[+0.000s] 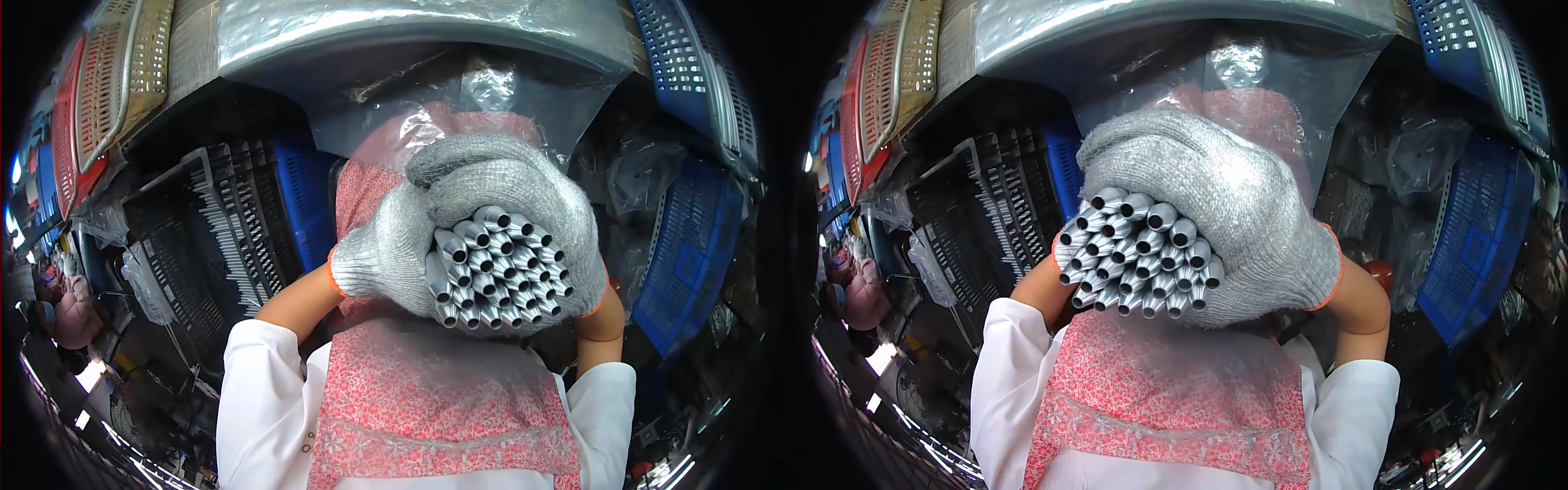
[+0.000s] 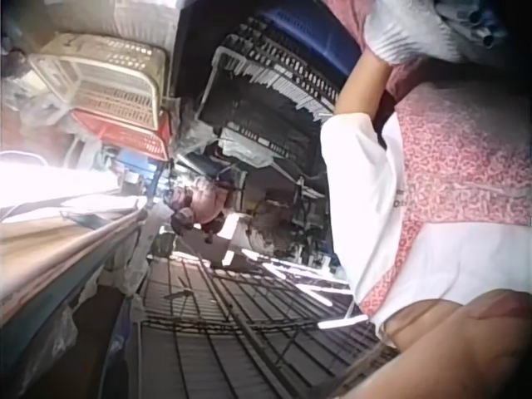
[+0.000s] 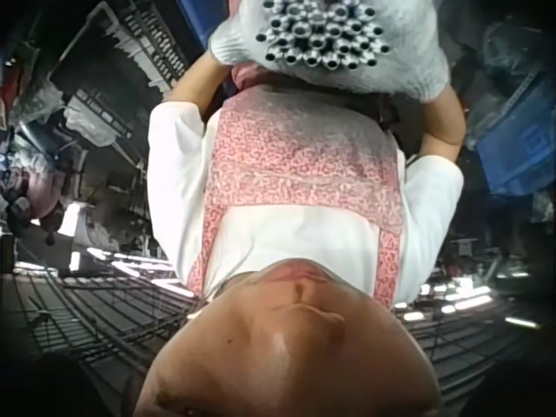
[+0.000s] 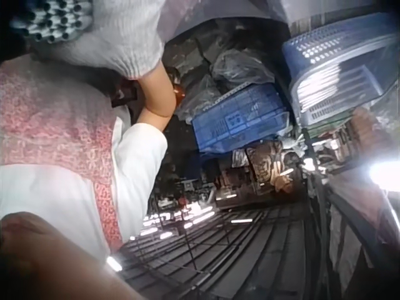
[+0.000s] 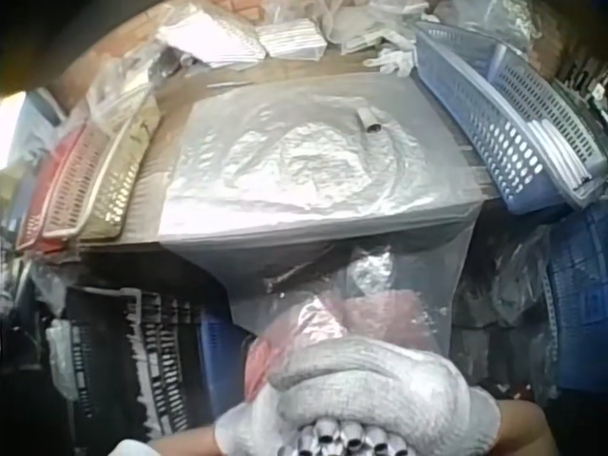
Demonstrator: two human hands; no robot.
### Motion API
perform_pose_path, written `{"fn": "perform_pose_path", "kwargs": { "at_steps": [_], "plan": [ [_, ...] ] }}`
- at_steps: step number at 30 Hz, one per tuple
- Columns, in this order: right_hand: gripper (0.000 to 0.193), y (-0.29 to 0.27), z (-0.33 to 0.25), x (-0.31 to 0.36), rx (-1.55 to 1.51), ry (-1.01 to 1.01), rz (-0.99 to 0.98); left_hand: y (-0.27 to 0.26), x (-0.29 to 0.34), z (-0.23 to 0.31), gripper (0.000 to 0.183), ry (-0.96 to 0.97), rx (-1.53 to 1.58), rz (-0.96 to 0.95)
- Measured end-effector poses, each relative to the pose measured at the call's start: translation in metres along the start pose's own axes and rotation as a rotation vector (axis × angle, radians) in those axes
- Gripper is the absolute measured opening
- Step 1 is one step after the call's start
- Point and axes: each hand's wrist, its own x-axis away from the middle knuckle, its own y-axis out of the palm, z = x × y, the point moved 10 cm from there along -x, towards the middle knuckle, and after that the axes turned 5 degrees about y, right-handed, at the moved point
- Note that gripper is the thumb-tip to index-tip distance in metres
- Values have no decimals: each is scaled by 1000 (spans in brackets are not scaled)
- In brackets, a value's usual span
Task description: Sorting and inspecting white metal rods or tubes at a factory workstation.
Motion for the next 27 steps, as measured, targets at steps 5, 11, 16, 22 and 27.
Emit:
{"fn": "perform_pose_path", "kwargs": {
  "at_steps": [5,11,16,22,27],
  "plan": [
    [67,-3,-8,3,56,-36,21,5,2,-2,92,-27,166,-28],
    [69,4,-10,-1,78,-93,11,1,4,1,90,-4,84,-14],
    [70,-1,-14,4,120,-107,36,6,-5,5,89,41,37,-31],
    [71,0,-13,2,126,-153,43,3,-3,7,88,62,-44,-14],
    [72,0,-16,3,158,-170,56,3,-6,6,86,11,92,19]
  ]
}}
